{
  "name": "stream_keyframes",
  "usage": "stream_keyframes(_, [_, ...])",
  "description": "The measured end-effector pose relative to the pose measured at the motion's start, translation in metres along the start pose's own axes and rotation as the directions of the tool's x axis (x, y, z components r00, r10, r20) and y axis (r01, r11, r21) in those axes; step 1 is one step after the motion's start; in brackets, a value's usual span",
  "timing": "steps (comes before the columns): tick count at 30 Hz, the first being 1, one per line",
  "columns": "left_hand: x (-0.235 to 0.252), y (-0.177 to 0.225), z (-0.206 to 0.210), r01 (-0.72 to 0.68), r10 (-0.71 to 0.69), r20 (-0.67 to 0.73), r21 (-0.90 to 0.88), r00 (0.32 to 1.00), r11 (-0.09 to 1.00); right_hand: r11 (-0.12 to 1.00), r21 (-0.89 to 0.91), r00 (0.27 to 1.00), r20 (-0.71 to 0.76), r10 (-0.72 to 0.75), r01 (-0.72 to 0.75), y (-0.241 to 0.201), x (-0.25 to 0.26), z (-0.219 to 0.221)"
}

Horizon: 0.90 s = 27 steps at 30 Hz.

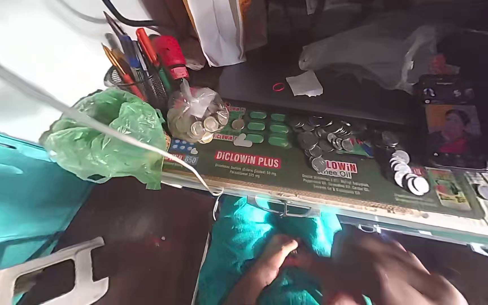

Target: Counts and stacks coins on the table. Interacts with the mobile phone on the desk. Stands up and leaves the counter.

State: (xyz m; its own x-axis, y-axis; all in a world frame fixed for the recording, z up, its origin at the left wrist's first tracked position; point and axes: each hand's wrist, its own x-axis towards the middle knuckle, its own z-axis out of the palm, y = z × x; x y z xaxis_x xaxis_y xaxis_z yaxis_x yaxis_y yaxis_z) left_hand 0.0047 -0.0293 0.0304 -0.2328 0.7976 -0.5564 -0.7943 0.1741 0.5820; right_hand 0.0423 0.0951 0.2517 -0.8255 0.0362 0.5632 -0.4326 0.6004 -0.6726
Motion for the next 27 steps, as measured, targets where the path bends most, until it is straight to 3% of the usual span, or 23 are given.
stream_keyframes(2, [-0.019,0.045,0.032,0.114,-0.093,-0.257,0.066,0.962,0.991,0.978,-0.197,0.998,-0.028,0.061,-0.065,0.029,-0.003,0.001])
stream_keyframes(5, [0.01,0.017,0.0,0.001,-0.001,-0.108,0.002,0.994,1.0,0.933,-0.338,0.99,-0.102,0.093,-0.123,0.055,-0.017,-0.007])
stream_keyframes(9, [0.023,0.013,-0.012,0.089,-0.094,-0.071,-0.063,0.993,0.994,0.922,-0.331,0.976,-0.144,0.162,-0.201,0.063,-0.031,-0.014])
stream_keyframes(13, [0.021,0.012,-0.013,0.093,-0.094,-0.004,-0.125,0.996,0.988,0.901,-0.378,0.971,-0.184,0.151,-0.211,0.064,-0.033,-0.011])
stream_keyframes(16, [0.017,0.012,-0.015,0.132,-0.095,0.159,-0.239,0.983,0.962,0.789,-0.563,0.966,-0.212,0.15,-0.246,0.064,-0.019,-0.013])
stream_keyframes(20, [0.004,0.017,-0.012,0.118,-0.007,0.313,-0.338,0.95,0.934,0.63,-0.746,0.962,-0.05,0.267,-0.214,0.067,-0.004,-0.014])
stream_keyframes(27, [-0.028,0.045,-0.007,-0.042,0.168,0.309,-0.374,0.936,0.926,0.773,-0.628,0.993,-0.117,0.023,-0.092,0.073,-0.042,-0.005])
